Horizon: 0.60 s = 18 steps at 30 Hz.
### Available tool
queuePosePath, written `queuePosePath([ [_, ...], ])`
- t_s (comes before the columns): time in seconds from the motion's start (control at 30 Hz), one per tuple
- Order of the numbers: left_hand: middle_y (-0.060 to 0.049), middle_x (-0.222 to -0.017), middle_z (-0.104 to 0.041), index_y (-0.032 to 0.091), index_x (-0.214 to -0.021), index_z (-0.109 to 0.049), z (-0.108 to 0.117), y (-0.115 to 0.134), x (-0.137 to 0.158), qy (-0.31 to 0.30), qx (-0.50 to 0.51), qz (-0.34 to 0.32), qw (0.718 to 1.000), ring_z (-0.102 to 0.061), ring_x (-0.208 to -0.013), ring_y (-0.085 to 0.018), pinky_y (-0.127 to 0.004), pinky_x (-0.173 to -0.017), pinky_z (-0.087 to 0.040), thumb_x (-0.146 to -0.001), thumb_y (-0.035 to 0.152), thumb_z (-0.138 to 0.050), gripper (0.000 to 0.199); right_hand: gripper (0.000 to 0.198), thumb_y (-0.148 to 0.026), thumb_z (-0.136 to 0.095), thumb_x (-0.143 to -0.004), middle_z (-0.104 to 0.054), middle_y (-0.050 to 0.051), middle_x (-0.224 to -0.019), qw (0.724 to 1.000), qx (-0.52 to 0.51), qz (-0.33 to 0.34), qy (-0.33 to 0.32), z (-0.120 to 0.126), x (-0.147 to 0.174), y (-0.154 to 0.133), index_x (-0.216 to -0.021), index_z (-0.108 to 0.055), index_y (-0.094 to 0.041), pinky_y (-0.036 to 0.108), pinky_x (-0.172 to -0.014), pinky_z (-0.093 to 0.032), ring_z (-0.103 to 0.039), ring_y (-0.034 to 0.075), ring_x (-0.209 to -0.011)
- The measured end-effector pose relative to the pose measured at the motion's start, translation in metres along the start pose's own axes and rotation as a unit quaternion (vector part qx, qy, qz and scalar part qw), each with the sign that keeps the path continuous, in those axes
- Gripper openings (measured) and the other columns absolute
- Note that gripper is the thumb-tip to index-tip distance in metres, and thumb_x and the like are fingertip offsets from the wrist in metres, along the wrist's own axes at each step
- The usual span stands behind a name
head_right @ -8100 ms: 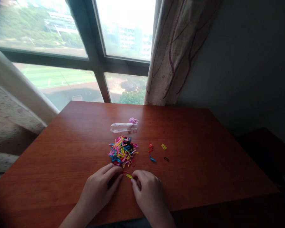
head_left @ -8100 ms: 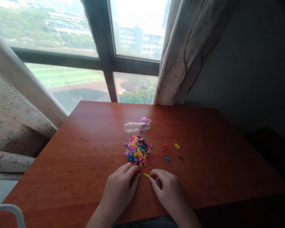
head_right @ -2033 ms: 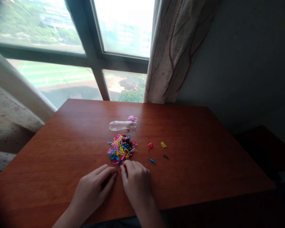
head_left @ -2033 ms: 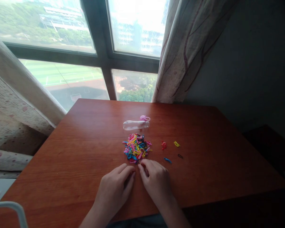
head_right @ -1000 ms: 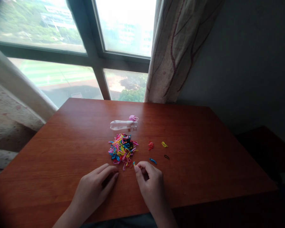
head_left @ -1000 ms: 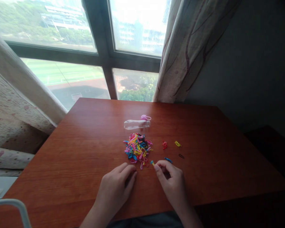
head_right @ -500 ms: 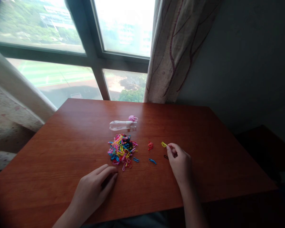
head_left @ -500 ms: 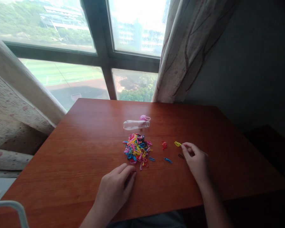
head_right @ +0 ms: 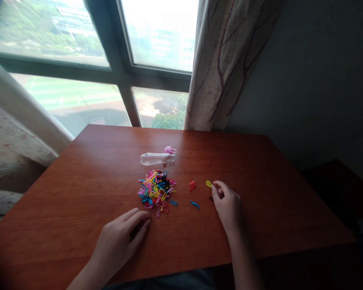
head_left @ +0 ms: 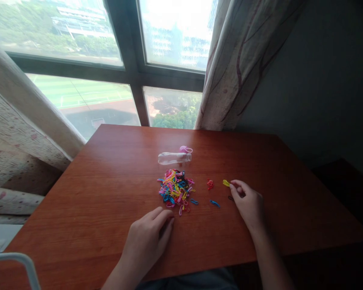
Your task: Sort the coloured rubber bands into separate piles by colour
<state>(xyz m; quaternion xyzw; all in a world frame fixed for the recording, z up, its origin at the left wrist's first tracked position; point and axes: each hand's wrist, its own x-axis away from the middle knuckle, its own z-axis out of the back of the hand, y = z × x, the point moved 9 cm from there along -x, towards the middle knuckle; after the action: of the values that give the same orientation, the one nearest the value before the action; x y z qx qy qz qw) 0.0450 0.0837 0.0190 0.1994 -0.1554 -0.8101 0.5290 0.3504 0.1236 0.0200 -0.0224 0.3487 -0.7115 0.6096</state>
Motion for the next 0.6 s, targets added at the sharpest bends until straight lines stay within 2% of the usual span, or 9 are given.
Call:
queuePosePath([
  [0.17, 0.001, -0.085, -0.068, 0.025, -0.092, -0.063, -0.001, 0.000, 0.001, -0.004, 0.007, 0.002, 1.000, -0.067, -0.075, -0.017, -0.026, -0.063, -0.046, -0.095, 0.026, -0.047, 0.017, 0.028, -0.040, -0.054, -0.093, -0.064, 0.001, -0.063, 0.999, -0.040, 0.032, -0.010, 0.000, 0.019, -0.038, -0.091, -0.071, -0.018, 0.024, -0.058, -0.045, -0.059, 0.014, -0.054],
  [0.27, 0.001, -0.085, -0.068, 0.025, -0.092, -0.063, 0.000, 0.000, 0.002, -0.002, 0.007, 0.002, 1.000, -0.067, -0.075, -0.017, -0.026, -0.063, -0.045, -0.095, 0.026, -0.047, 0.016, 0.023, -0.033, -0.052, -0.094, -0.069, 0.002, -0.072, 0.994, -0.062, 0.066, -0.062, -0.017, 0.039, -0.071, -0.094, -0.070, -0.019, 0.024, -0.062, -0.046, -0.063, 0.015, -0.060],
  [0.37, 0.001, -0.083, -0.068, 0.025, -0.092, -0.063, 0.001, 0.000, 0.002, 0.001, 0.007, 0.003, 1.000, -0.067, -0.074, -0.017, -0.026, -0.062, -0.045, -0.095, 0.026, -0.047, 0.016, 0.020, -0.026, -0.051, -0.095, -0.070, 0.001, -0.073, 0.988, -0.049, 0.096, -0.114, -0.034, 0.056, -0.096, -0.099, -0.069, -0.020, 0.024, -0.061, -0.043, -0.064, 0.015, -0.060],
  [0.6, 0.002, -0.083, -0.067, 0.026, -0.092, -0.062, 0.000, -0.001, 0.001, 0.008, 0.015, 0.000, 1.000, -0.066, -0.073, -0.016, -0.026, -0.062, -0.044, -0.095, 0.026, -0.047, 0.015, 0.013, -0.018, -0.056, -0.090, -0.071, 0.001, -0.075, 0.985, 0.038, 0.087, -0.141, -0.049, 0.064, -0.113, -0.095, -0.067, -0.022, 0.026, -0.059, -0.036, -0.066, 0.017, -0.065],
])
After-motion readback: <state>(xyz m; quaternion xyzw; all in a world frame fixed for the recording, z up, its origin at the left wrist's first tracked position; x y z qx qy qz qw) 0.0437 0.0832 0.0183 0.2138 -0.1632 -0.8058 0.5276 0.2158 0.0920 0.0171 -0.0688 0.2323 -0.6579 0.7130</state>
